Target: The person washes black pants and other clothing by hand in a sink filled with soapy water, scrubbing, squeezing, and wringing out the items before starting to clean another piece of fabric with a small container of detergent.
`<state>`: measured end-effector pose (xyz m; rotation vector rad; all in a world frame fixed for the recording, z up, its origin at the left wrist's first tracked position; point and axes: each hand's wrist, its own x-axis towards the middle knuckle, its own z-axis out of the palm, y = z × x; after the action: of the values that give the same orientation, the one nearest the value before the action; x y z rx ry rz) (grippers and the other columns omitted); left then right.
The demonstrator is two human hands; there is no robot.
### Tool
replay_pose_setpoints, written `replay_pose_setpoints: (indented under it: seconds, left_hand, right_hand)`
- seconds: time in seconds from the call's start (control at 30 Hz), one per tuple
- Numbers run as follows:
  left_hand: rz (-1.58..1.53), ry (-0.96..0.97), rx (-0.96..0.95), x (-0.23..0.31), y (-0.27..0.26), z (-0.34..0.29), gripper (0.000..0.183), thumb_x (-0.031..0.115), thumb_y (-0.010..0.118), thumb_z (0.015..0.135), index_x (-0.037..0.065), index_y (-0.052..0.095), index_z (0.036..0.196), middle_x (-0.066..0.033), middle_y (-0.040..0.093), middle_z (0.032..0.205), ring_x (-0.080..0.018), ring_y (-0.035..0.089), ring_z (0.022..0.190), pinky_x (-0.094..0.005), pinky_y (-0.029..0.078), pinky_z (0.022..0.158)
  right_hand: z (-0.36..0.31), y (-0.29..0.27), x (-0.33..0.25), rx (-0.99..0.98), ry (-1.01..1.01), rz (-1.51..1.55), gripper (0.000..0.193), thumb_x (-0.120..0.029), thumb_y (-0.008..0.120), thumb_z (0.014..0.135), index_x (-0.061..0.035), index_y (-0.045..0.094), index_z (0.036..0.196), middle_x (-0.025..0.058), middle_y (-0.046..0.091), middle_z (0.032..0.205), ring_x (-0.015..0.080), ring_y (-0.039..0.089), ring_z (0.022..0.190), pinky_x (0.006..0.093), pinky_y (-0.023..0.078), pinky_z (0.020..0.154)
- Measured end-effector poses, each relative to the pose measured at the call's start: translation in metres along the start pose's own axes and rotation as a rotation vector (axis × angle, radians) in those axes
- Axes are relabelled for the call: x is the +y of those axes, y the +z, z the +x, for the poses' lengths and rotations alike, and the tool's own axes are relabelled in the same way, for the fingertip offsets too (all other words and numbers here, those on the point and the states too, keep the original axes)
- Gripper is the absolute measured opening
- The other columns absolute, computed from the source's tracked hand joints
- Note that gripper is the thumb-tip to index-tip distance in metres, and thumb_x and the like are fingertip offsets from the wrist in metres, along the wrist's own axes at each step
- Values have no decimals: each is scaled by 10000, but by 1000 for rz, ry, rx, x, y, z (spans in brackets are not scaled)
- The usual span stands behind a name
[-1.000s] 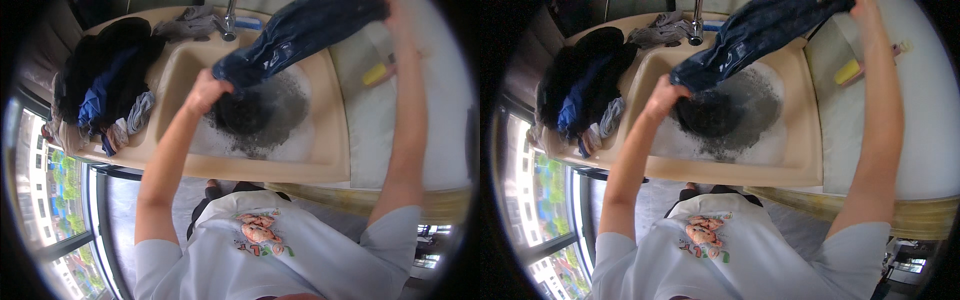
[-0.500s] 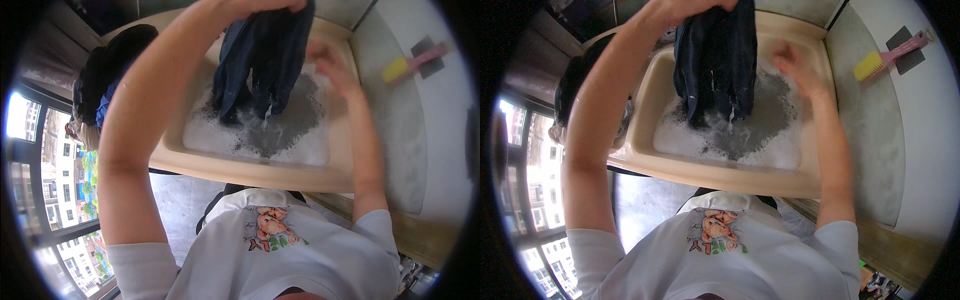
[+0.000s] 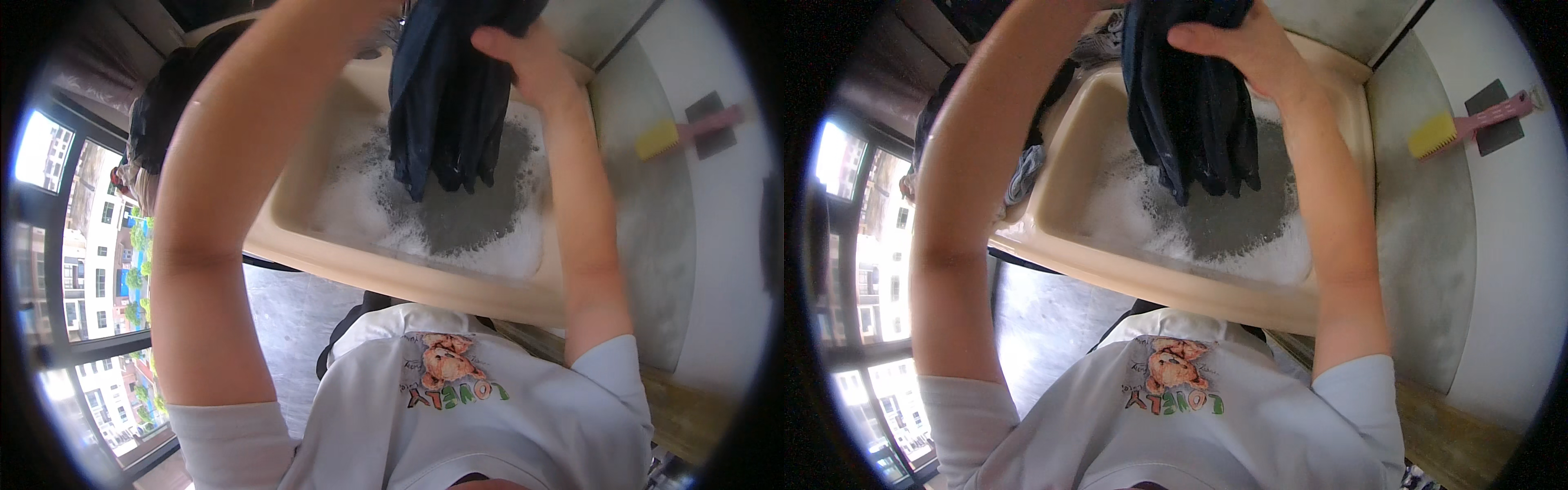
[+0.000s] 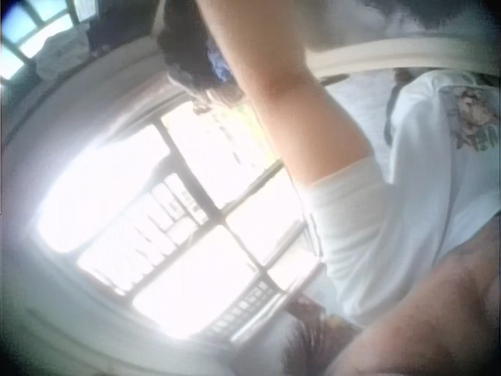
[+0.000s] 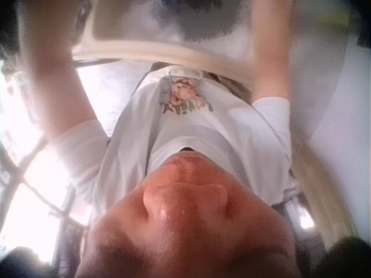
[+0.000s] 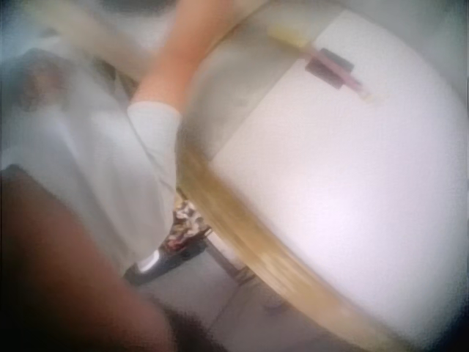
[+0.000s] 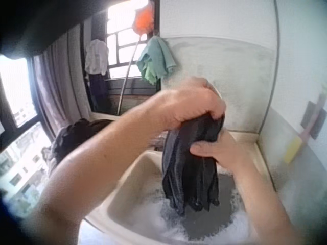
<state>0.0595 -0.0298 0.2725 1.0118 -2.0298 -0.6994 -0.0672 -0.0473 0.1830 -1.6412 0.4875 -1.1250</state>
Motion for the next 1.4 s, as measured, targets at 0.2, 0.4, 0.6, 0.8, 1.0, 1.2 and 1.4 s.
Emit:
replay_pose_setpoints:
  seconds: [0.2, 0.4, 0.6, 0.8, 1.0, 1.2, 1.4]
  left_hand:
    - [-30, -126, 15, -23, 15, -16, 458, 260, 650, 620, -50, 567, 947, -124, 594, 801, -182, 567, 744, -276, 455, 615]
    - [-421, -169, -76, -94, 12, -50, 691, 470, 675, 667, 78, 468, 1198, -173, 514, 1111, -236, 479, 1045, -293, 364, 901]
    - [-387, -261, 76, -168, 46, -109, 587, 489, 598, 722, 37, 548, 1092, -116, 566, 1052, -205, 495, 1041, -306, 371, 852]
    - [-806, -175, -103, -177, 60, -109, 670, 504, 574, 735, 29, 451, 1191, -107, 537, 1096, -197, 468, 1059, -314, 344, 881]
    - [-1535, -34, -183, -139, 107, -86, 750, 571, 498, 748, 31, 367, 1253, -94, 441, 1238, -192, 414, 1130, -310, 306, 963]
    - [-1982, -185, -136, -131, 149, -96, 721, 536, 546, 735, 20, 409, 1220, -126, 489, 1180, -217, 482, 1060, -328, 382, 909]
    - [-1896, -628, -128, -142, 173, -112, 536, 330, 588, 705, 2, 466, 1111, -174, 569, 861, -261, 570, 739, -349, 479, 675]
  right_hand:
    - [-30, 12, 25, 245, 52, 221, 340, -24, 695, 621, -23, 572, 938, 47, 596, 872, 162, 565, 804, 288, 454, 728]
    - [-51, -13, 4, 381, 45, 158, 348, -6, 657, 631, -8, 569, 968, 52, 599, 910, 170, 575, 807, 281, 448, 762]
    - [-70, 7, 31, 225, 65, 272, 477, 31, 607, 647, -13, 507, 1112, 47, 560, 1009, 160, 524, 945, 275, 381, 873]
    - [-81, 12, 66, 143, 137, 119, 558, 52, 637, 558, 16, 501, 1098, 54, 559, 1033, 137, 518, 949, 272, 372, 875]
    - [-46, 10, -15, 582, 118, 378, 306, -44, 596, 646, 6, 591, 948, 82, 594, 974, 194, 544, 928, 303, 395, 876]
    - [8, -27, 21, 673, 161, 132, 261, -180, 606, 727, -20, 596, 932, 74, 589, 976, 181, 541, 913, 300, 427, 830]
    - [-7, -45, 134, 583, 624, 238, 270, -177, 649, 686, 8, 607, 877, 96, 619, 826, 202, 590, 728, 324, 478, 701]
